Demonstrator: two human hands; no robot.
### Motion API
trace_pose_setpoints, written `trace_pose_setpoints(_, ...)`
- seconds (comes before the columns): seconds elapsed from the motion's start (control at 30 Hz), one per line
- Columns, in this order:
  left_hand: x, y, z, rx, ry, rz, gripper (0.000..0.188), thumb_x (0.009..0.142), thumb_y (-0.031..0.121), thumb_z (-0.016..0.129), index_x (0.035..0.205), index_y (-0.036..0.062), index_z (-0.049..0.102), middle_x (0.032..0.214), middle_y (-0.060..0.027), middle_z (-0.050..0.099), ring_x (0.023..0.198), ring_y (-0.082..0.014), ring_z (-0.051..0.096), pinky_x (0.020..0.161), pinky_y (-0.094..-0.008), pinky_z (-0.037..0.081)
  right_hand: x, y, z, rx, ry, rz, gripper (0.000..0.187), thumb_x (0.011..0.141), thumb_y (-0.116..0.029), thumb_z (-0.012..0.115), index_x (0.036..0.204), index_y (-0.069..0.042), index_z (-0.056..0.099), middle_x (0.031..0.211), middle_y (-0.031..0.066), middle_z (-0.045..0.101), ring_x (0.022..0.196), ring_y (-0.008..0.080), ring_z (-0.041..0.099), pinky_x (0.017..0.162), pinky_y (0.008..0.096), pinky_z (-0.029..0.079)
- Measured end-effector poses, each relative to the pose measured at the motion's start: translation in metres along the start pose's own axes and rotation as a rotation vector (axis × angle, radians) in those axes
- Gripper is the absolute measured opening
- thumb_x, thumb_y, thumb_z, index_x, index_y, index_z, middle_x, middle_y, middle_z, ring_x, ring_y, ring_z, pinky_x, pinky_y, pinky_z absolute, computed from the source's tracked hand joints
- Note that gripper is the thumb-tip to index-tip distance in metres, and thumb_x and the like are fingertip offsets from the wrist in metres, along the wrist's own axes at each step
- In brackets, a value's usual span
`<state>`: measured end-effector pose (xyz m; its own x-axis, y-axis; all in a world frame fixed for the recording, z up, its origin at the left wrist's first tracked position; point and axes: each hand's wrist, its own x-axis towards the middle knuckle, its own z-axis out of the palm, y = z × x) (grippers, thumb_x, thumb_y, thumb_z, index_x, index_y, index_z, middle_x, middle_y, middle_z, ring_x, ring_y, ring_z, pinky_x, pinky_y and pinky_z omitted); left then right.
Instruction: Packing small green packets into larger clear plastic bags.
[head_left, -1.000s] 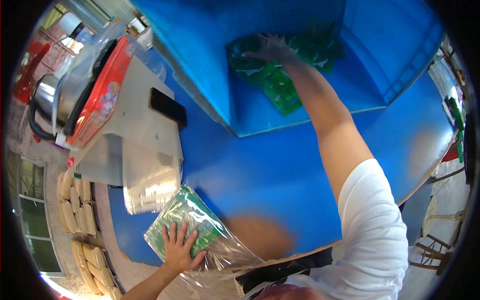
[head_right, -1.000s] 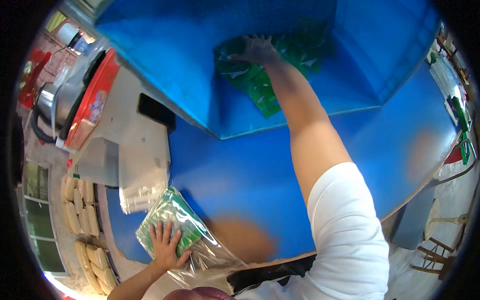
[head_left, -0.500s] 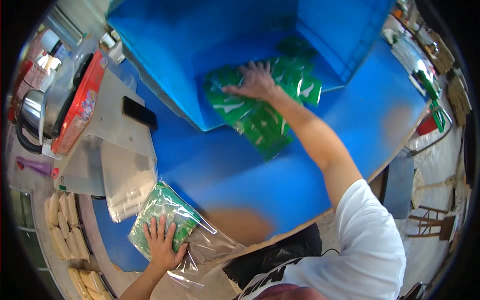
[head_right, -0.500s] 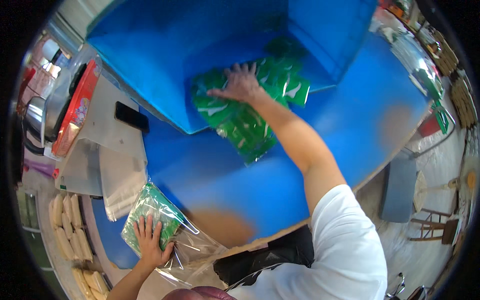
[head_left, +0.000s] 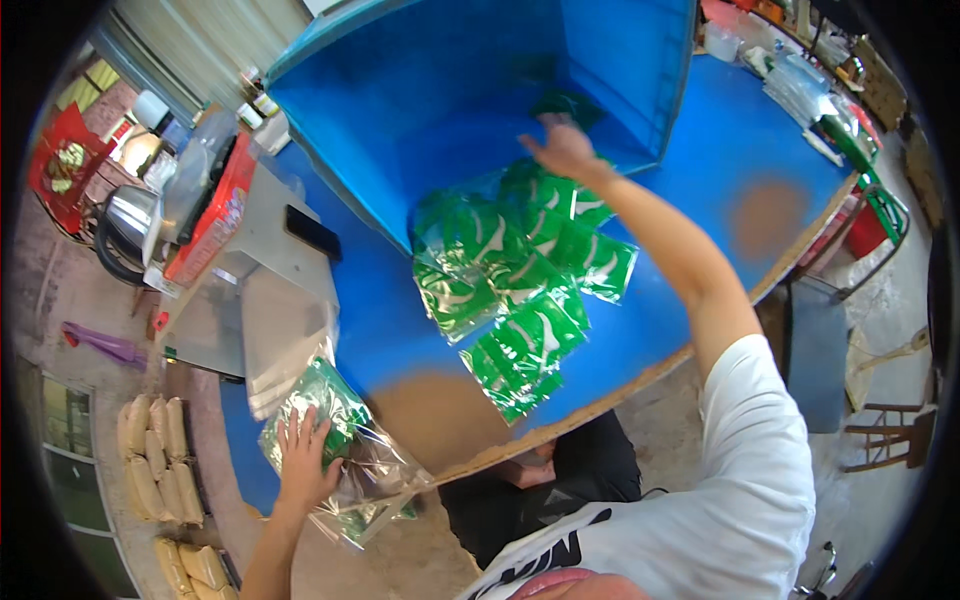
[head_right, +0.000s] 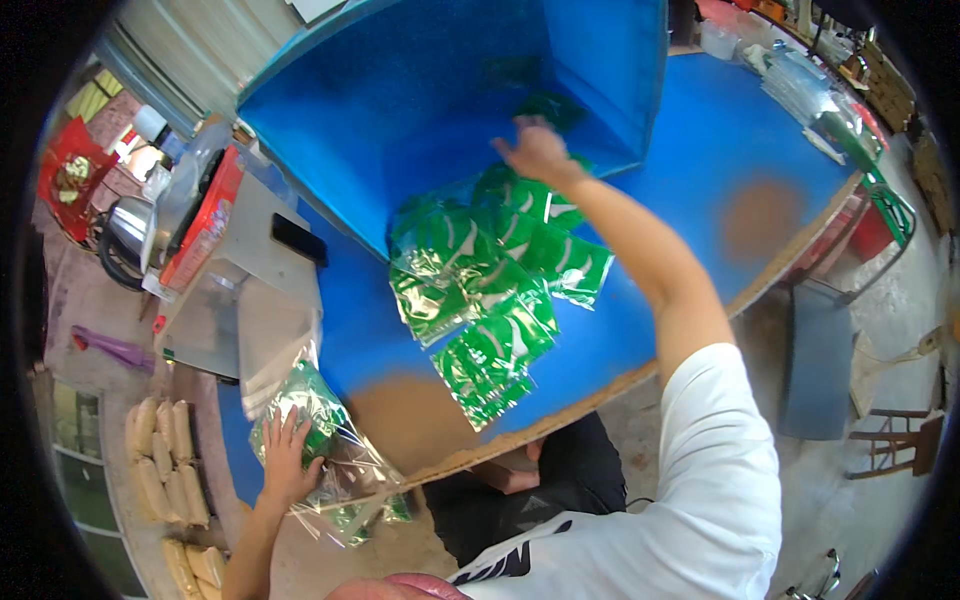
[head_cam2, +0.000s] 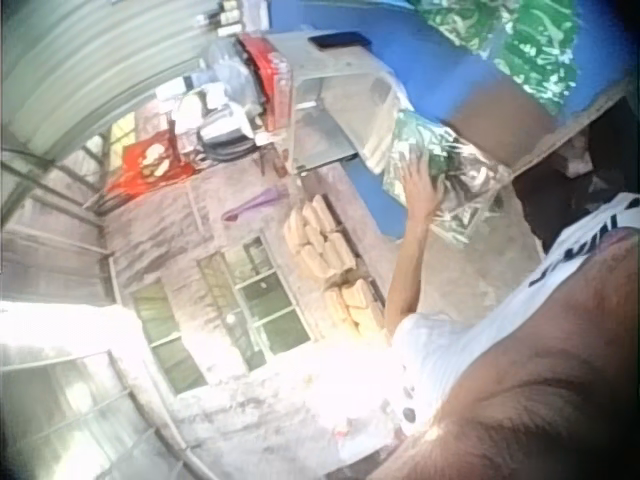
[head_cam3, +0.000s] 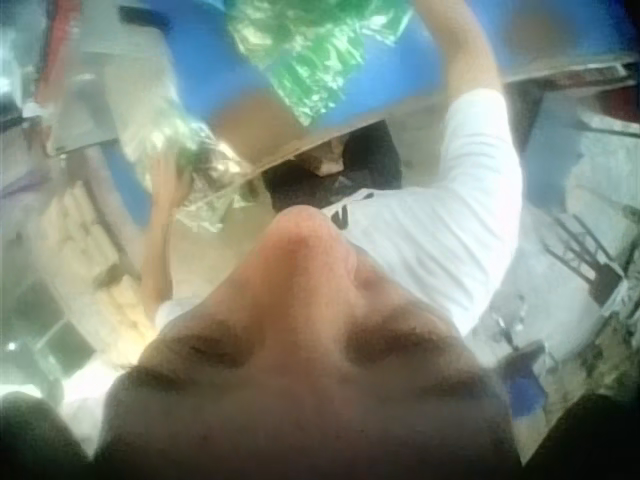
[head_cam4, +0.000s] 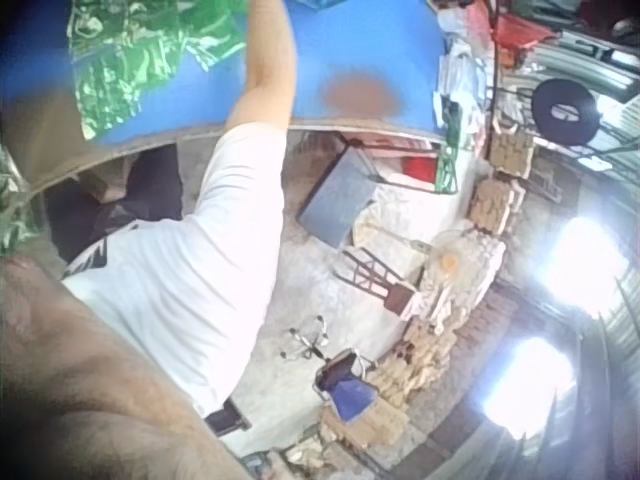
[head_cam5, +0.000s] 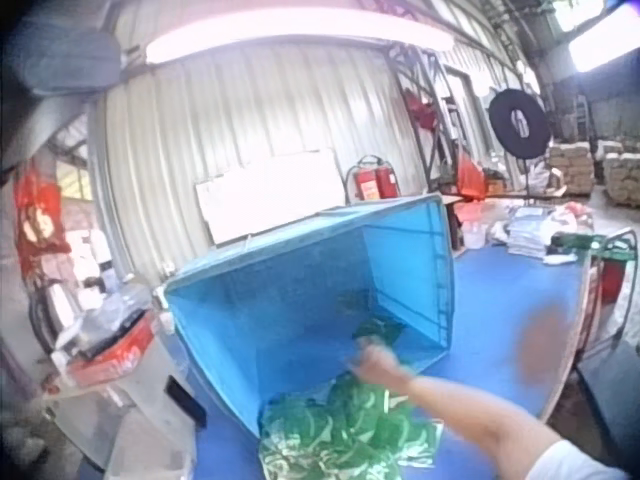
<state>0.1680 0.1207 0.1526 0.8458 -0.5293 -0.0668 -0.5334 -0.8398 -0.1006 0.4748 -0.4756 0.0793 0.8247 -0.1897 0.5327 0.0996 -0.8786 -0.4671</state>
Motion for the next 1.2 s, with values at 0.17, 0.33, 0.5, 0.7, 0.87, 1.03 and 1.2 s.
trace_pose_setpoints(0.17,0.071,0.135,-0.015,-0.506,0.258,-0.077,0.110,0.058,0.033,0.094,0.146,0.0047,0.036,0.156,-0.0276,0.024,0.144,-0.0476,0.022,0.115,-0.0570,0.023,0.070,0.106,-0.005,-0.431,-0.149,0.187,0.068,0.095,-0.056,0.049,0.141,-0.006,0.046,0.138,0.0236,0.053,0.127,0.0433,0.049,0.107,0.0505,0.041)
trace_pose_setpoints(0.33,0.186,0.213,0.045,-0.465,0.223,-0.184,0.134,0.053,0.057,0.090,0.155,0.0063,0.020,0.159,-0.0280,0.011,0.147,-0.0485,0.011,0.115,-0.0635,0.016,0.082,0.131,0.006,-0.205,-0.323,0.151,0.073,0.095,-0.065,0.040,0.147,-0.013,0.044,0.143,0.0187,0.050,0.132,0.0399,0.046,0.111,0.0466,0.038)
trace_pose_setpoints(0.5,0.242,0.202,0.054,-0.477,0.270,-0.321,0.135,0.053,0.065,0.086,0.156,0.0089,0.020,0.160,-0.0270,0.009,0.148,-0.0482,0.009,0.113,-0.0683,0.014,0.038,0.038,-0.001,0.211,-0.667,0.100,0.079,0.093,-0.073,0.039,0.138,-0.011,0.056,0.147,0.0184,0.047,0.136,0.0380,0.042,0.115,0.0424,0.033)
trace_pose_setpoints(0.7,0.271,0.203,0.056,-0.394,0.386,-0.292,0.126,0.055,0.058,0.088,0.153,0.0080,0.026,0.156,-0.0283,0.022,0.143,-0.0480,0.023,0.114,-0.0617,0.023,-0.065,0.000,-0.017,0.123,-0.409,-0.123,0.081,0.085,-0.075,0.051,0.128,-0.007,0.064,0.135,0.0215,0.056,0.132,0.0386,0.045,0.113,0.0470,0.033)
trace_pose_setpoints(0.87,0.251,0.201,0.063,-0.562,0.499,-0.189,0.115,0.057,0.055,0.089,0.149,0.0101,0.035,0.152,-0.0287,0.027,0.136,-0.0481,0.034,0.112,-0.0537,0.031,-0.122,-0.052,-0.029,0.092,-0.264,-0.022,0.093,0.078,-0.075,0.061,0.130,0.002,0.058,0.129,0.0244,0.056,0.124,0.0412,0.050,0.106,0.0502,0.039)
trace_pose_setpoints(1.03,0.211,0.217,0.053,-0.423,0.556,-0.317,0.117,0.056,0.058,0.088,0.150,0.0142,0.034,0.155,-0.0306,0.018,0.141,-0.0498,0.026,0.112,-0.0629,0.024,-0.124,-0.064,-0.072,0.040,-0.205,0.205,0.095,0.076,-0.071,0.067,0.135,0.002,0.053,0.131,0.0263,0.059,0.117,0.0402,0.058,0.100,0.0442,0.046)
trace_pose_setpoints(1.2,0.219,0.221,0.059,-0.475,0.383,-0.359,0.120,0.058,0.072,0.079,0.153,0.0147,0.032,0.158,-0.0291,0.016,0.145,-0.0499,0.017,0.113,-0.0680,0.016,-0.134,-0.058,-0.016,0.476,-0.296,0.318,0.103,0.072,-0.071,0.071,0.139,0.004,0.049,0.139,0.0205,0.055,0.123,0.0304,0.057,0.104,0.0389,0.043)
